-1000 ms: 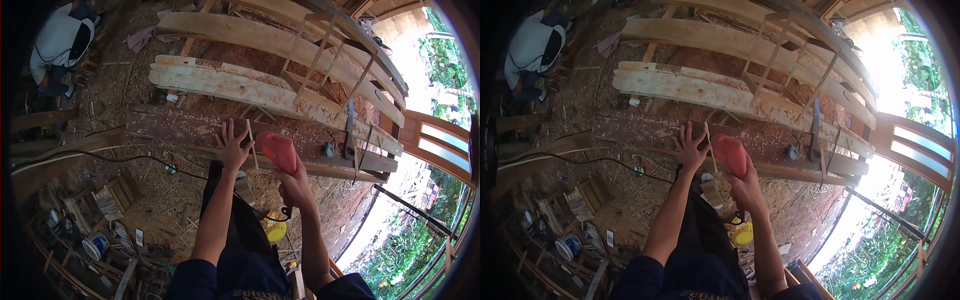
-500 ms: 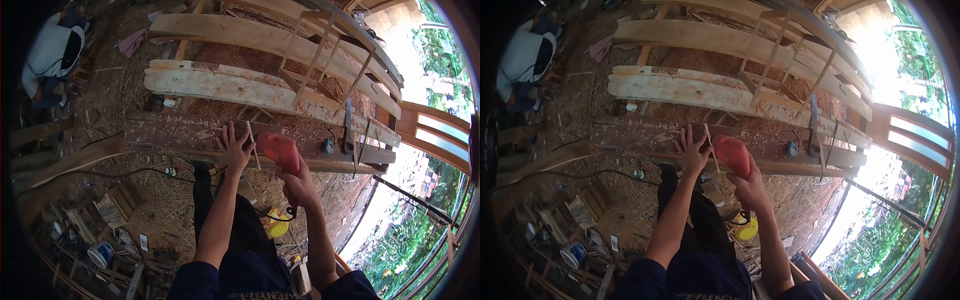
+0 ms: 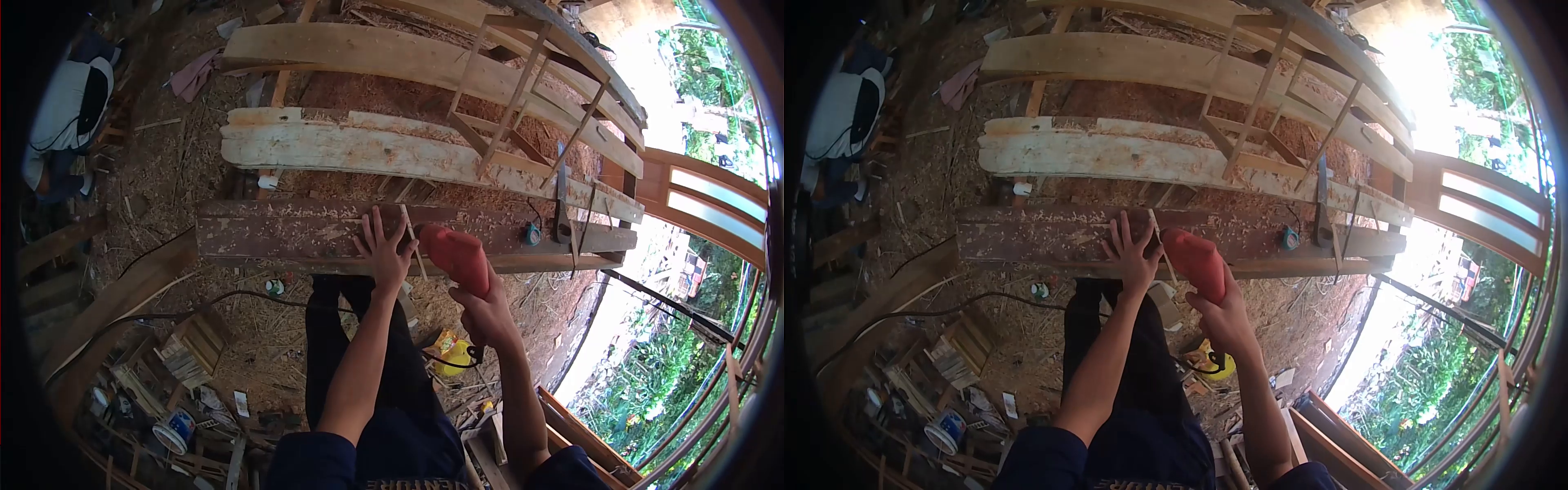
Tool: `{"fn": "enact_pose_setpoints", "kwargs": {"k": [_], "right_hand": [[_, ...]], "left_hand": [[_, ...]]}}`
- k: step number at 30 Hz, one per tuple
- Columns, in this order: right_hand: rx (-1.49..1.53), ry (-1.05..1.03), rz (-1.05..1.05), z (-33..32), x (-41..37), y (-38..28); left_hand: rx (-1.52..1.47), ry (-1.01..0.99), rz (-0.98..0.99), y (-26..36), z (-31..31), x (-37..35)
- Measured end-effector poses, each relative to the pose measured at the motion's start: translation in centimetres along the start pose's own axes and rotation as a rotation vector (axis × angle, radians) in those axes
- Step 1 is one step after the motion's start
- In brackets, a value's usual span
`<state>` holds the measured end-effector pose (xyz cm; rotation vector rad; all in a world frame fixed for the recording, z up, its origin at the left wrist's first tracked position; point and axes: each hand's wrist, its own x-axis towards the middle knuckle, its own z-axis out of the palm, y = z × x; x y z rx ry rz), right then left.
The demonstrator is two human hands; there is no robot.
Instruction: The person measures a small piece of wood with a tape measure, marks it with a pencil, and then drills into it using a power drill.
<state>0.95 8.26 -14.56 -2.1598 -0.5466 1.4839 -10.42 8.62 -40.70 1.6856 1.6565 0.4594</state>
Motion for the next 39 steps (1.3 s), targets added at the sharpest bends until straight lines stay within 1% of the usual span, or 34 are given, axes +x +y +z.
{"fn": "enact_pose_setpoints", "kwargs": {"k": [1,4,10,13,16,19,22,25,31,37,39], "right_hand": [[0.001,-0.010,-0.004,0.0,-0.1,0.2],[0.024,-0.018,0.113,-0.1,-0.4,-0.8],[0.040,-0.038,0.144,-0.6,-0.1,-0.9],[0.014,-0.011,0.045,-0.7,0.3,-0.2],[0.013,-0.035,0.047,-1.1,0.5,0.0],[-0.039,-0.032,0.006,-0.8,0.3,-0.4],[-0.061,-0.043,0.076,-0.9,0.3,-0.7],[-0.043,-0.072,0.024,-1.1,0.6,-0.2],[-0.016,-0.041,-0.003,-0.6,0.6,0.2],[0.008,-0.070,0.061,-0.9,0.4,0.1],[-0.033,-0.059,0.021,-0.6,0.5,-0.1]], "left_hand": [[-0.005,-0.012,-0.008,0.2,-0.2,0.0],[-0.009,0.011,0.002,0.1,-0.1,0.1],[-0.011,-0.007,-0.011,0.3,-0.3,-0.2],[-0.037,0.023,0.008,0.1,-0.2,-0.1],[-0.039,0.023,0.007,0.1,0.0,-0.2],[-0.026,0.017,0.004,0.2,-0.1,-0.2],[-0.029,0.030,0.007,0.2,-0.2,-0.2],[-0.033,0.043,0.012,0.1,0.0,-0.2],[-0.046,0.053,0.022,0.2,0.1,-0.2],[-0.045,0.043,0.002,0.3,0.1,-0.3],[-0.039,0.055,-0.001,0.2,0.1,-0.1]]}}
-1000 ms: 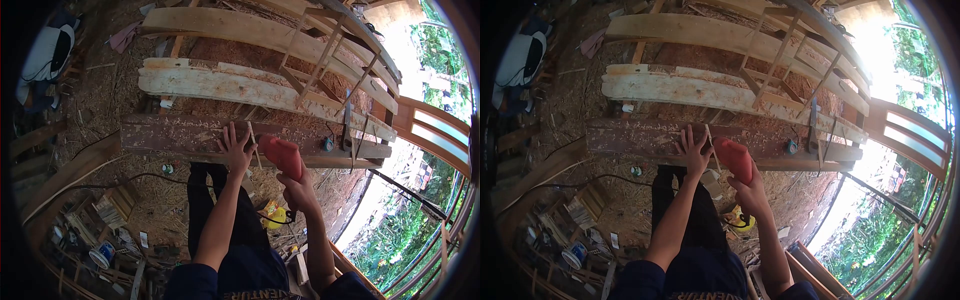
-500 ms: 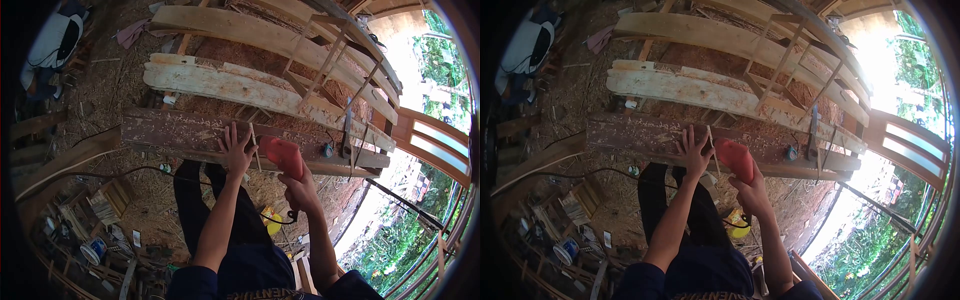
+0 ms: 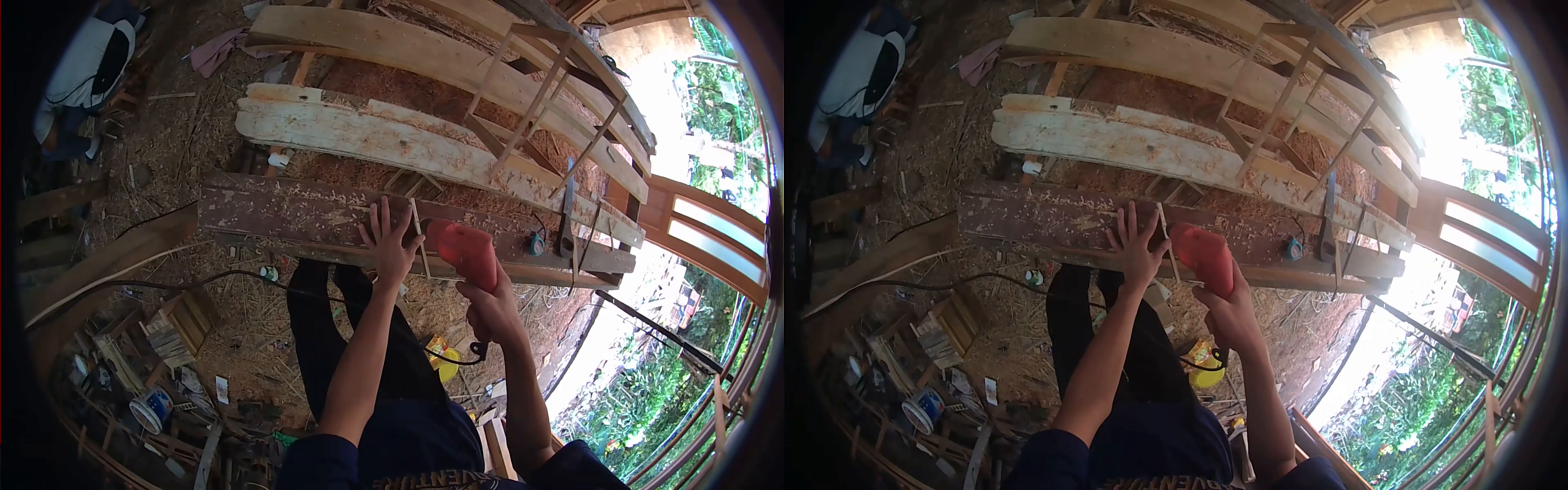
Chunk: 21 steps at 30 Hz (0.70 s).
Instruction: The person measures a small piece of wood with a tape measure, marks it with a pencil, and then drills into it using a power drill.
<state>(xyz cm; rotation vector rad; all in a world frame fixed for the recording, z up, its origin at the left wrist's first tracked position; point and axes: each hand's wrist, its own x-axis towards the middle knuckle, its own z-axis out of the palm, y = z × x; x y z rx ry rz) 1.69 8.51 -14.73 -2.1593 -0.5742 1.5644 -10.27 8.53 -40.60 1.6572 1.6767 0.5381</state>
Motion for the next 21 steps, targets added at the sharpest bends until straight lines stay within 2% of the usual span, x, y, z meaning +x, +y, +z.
{"fn": "enact_pose_setpoints", "kwargs": {"k": [21], "right_hand": [[0.020,-0.014,0.058,-0.38,0.01,0.29]], "left_hand": [[0.015,-0.042,0.016,0.09,-0.15,0.03]]}}
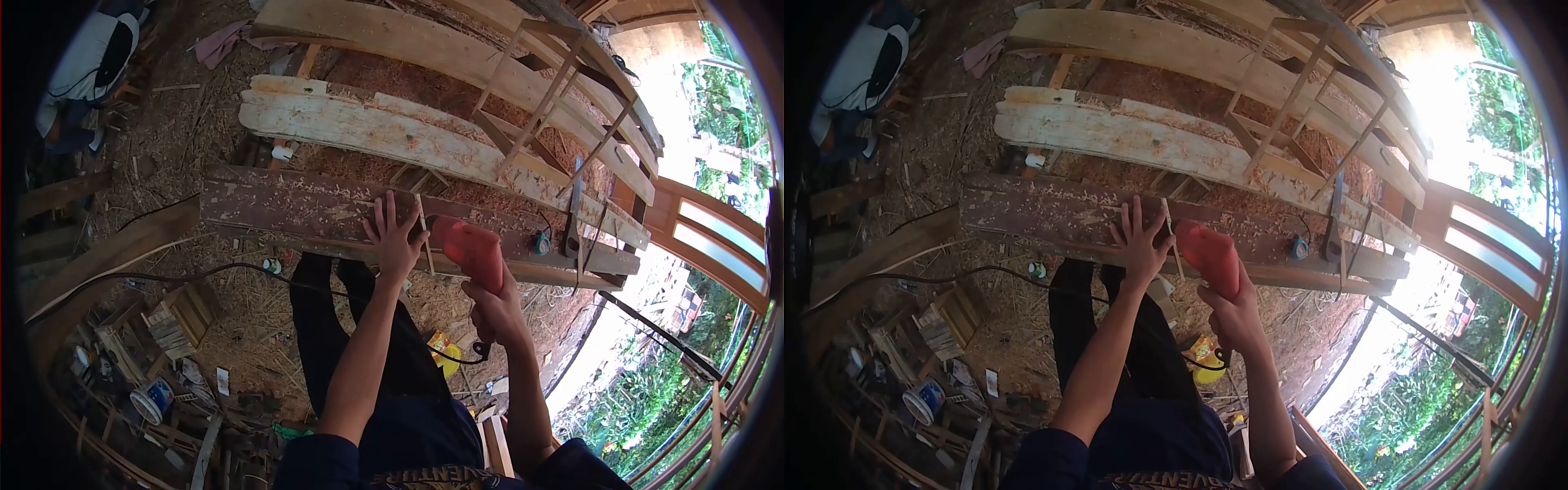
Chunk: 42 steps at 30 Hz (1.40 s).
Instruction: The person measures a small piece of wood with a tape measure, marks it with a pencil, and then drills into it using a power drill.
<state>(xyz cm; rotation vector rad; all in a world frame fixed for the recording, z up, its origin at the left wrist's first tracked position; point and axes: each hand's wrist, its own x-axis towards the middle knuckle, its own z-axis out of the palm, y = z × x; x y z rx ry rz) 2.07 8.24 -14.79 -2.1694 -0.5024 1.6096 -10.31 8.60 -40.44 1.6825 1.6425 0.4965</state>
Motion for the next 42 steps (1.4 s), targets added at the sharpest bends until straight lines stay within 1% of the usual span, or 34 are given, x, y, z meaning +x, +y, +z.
{"fn": "enact_pose_setpoints", "kwargs": {"k": [4,7,10,13,19,28,42], "right_hand": [[-0.062,-0.002,-0.082,0.3,0.2,0.6],[-0.020,0.007,-0.016,0.4,-0.2,0.0],[0.019,0.045,-0.070,0.2,0.0,0.6],[0.042,0.040,-0.023,-0.1,-0.1,0.4],[0.038,0.014,-0.081,-0.2,0.1,1.2],[0.065,0.001,0.016,0.0,-0.3,1.4],[0.099,0.010,0.010,0.2,-0.5,1.5]], "left_hand": [[0.002,-0.009,-0.006,-0.1,0.1,0.1],[0.006,-0.006,-0.014,0.1,0.0,0.1],[0.016,-0.006,-0.013,0.3,0.1,0.1],[0.013,-0.005,-0.013,-0.1,0.5,-0.1],[0.026,0.012,-0.017,0.2,0.3,0.0],[0.024,0.032,-0.006,-0.1,0.8,0.1],[0.050,0.013,-0.013,0.1,0.4,0.0]]}}
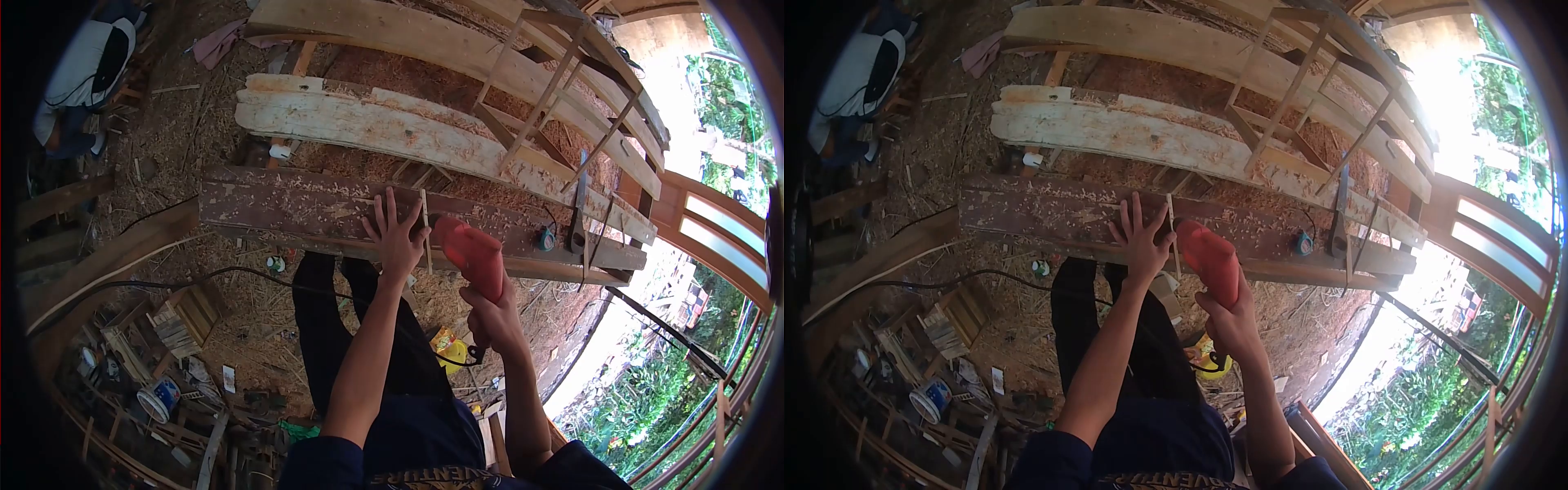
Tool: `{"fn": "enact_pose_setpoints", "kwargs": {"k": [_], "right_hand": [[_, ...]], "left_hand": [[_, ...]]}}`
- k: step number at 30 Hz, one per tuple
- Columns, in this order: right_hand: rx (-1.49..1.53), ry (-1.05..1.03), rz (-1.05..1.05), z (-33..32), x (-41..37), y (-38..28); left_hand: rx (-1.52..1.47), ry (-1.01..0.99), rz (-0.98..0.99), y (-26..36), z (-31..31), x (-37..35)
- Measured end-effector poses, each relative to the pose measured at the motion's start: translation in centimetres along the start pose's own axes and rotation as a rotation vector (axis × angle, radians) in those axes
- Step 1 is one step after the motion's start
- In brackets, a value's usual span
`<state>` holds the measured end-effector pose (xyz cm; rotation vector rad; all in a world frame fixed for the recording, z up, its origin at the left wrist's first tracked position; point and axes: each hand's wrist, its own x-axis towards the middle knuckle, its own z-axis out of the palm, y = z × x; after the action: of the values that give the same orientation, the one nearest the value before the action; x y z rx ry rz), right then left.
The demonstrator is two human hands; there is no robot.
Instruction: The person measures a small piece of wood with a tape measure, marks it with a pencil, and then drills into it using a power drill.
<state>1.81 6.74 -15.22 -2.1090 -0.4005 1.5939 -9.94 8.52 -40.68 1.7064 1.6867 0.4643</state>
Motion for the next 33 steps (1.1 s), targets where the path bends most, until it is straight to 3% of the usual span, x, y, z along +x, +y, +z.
{"fn": "enact_pose_setpoints", "kwargs": {"k": [16,22,33], "right_hand": [[-0.028,0.072,-0.057,0.8,0.1,-0.9],[-0.030,0.087,-0.170,0.9,0.6,-0.3],[-0.032,0.086,-0.096,0.6,0.6,-1.6]], "left_hand": [[0.008,-0.017,0.013,0.4,-0.4,0.0],[-0.012,-0.040,0.000,0.5,-0.6,0.1],[0.004,-0.032,-0.001,0.6,-0.5,0.1]]}}
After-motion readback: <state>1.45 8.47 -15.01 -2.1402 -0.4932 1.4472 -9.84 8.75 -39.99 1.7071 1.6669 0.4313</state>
